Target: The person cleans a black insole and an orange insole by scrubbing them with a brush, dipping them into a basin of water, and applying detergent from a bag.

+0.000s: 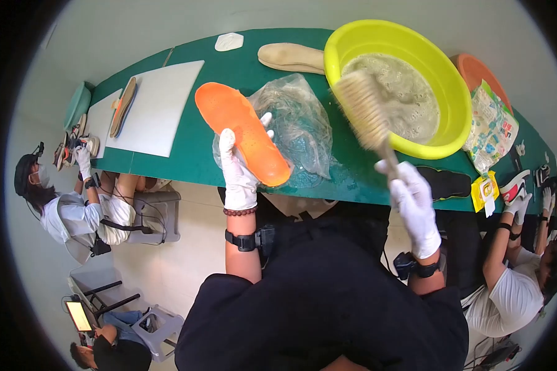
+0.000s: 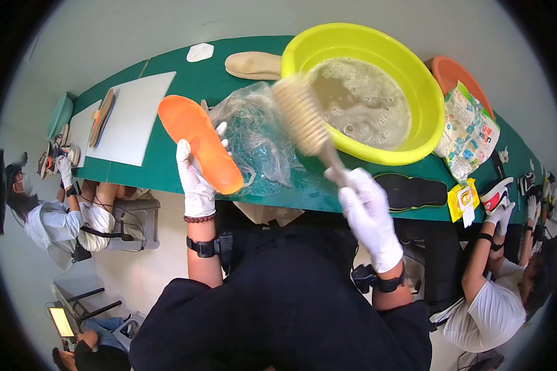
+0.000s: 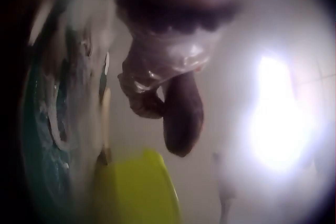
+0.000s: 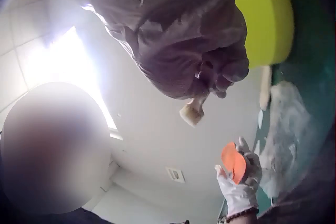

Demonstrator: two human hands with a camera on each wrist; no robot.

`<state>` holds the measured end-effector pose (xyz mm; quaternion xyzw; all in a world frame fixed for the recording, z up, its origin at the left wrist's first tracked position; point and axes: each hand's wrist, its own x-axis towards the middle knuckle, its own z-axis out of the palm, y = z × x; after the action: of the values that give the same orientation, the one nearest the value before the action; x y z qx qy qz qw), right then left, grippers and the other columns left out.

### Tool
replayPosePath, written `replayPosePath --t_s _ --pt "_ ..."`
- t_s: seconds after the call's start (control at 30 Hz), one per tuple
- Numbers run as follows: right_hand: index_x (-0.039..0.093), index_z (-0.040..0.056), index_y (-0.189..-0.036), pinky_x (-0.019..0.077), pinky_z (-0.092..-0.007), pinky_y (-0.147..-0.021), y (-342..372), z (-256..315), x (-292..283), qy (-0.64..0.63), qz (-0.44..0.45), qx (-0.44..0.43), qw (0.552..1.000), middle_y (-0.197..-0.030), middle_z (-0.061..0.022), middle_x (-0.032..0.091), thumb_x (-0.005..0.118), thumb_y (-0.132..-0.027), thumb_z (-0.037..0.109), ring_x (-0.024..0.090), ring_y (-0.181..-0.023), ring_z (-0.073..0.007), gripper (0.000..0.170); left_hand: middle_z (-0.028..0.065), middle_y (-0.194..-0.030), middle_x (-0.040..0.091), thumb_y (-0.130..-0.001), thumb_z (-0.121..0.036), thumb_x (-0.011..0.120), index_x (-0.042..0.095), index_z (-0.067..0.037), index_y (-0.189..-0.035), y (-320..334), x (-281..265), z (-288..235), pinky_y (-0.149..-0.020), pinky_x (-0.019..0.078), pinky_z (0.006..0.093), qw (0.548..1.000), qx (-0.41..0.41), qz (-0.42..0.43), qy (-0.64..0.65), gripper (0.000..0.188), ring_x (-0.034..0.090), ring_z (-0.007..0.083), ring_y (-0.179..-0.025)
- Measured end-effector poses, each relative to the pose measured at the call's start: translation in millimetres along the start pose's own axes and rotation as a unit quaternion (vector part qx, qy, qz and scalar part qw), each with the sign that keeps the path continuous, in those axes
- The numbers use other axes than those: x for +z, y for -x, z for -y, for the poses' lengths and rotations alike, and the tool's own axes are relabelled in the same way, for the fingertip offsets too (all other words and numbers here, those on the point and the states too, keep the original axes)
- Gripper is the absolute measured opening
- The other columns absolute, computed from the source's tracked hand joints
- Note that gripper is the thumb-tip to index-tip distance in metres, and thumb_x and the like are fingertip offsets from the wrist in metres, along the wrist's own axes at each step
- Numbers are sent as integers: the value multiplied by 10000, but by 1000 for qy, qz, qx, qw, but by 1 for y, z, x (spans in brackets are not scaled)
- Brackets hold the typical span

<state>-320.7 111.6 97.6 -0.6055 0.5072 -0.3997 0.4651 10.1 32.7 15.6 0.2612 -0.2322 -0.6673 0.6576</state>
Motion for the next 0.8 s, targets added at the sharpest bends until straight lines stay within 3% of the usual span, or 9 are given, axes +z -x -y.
replayPosePath --t_s 0.07,0.13,0.17,0.23,0.33,0.4,0.6,0.77,0.8 --pt "612 24 -1244 391 -226 -637 -2 -26 22 33 24 -100 994 -884 18 540 514 -976 132 470 -707 -68 305 251 -1373 499 -881 -590 583 297 -87 -1492 -2 -3 2 -782 599 413 998 43 -28 -33 841 632 323 -1083" --pt "600 27 -1252 414 -225 -642 -1 -27 30 -78 98 126 984 -839 16 560 490 -988 121 486 -701 -66 301 245 -1373 506 -913 -645 493 298 -88 -1496 4 5 -2 -791 595 415 998 40 -50 -13 830 640 316 -1063" --pt "594 13 -1231 435 -221 -642 -4 -36 36 -102 83 170 977 -798 25 562 478 -990 110 497 -681 -66 284 244 -1378 502 -917 -664 458 297 -89 -1499 7 1 -5 -796 593 414 1000 20 -17 2 834 639 314 -1063" --pt "597 4 -1207 450 -230 -643 -15 -70 42 -71 45 142 986 -808 20 577 479 -985 104 507 -680 -68 271 244 -1390 495 -924 -704 388 294 -91 -1504 13 -10 -10 -806 589 412 998 -21 49 33 849 639 310 -1063" --pt "617 -2 -1168 471 -248 -671 -34 -108 44 15 -4 119 993 -796 -15 606 504 -965 100 537 -705 -75 254 220 -1407 486 -933 -680 403 293 -109 -1508 20 -10 -11 -809 584 419 997 -53 -18 53 818 642 297 -1038" --pt "637 4 -1154 504 -267 -713 -45 -118 41 62 -3 107 992 -841 -56 663 543 -939 112 609 -730 -115 258 215 -1418 478 -943 -663 403 299 -104 -1505 24 -4 -10 -818 583 421 995 -57 -42 72 799 639 294 -1046" --pt "654 21 -1149 523 -359 -872 -48 -117 33 312 -141 -121 932 -1039 -169 699 584 -885 90 676 -959 -315 282 199 -1424 479 -962 -614 423 308 -108 -1502 23 -10 -7 -804 593 434 997 -46 5 64 749 653 308 -1024" --pt "664 42 -1132 520 -366 -865 -16 -73 26 175 -27 -11 984 -1039 -168 698 563 -888 43 669 -958 -338 265 203 -1421 484 -963 -605 435 325 -116 -1497 22 -4 -4 -791 600 442 990 -73 21 121 733 663 311 -1009" --pt "664 46 -1128 528 -374 -847 -12 -55 22 197 15 -48 979 -1020 -165 698 573 -894 76 673 -936 -338 254 206 -1420 485 -962 -605 437 327 -117 -1496 21 -6 -3 -792 600 443 989 -76 18 125 732 662 310 -1012"
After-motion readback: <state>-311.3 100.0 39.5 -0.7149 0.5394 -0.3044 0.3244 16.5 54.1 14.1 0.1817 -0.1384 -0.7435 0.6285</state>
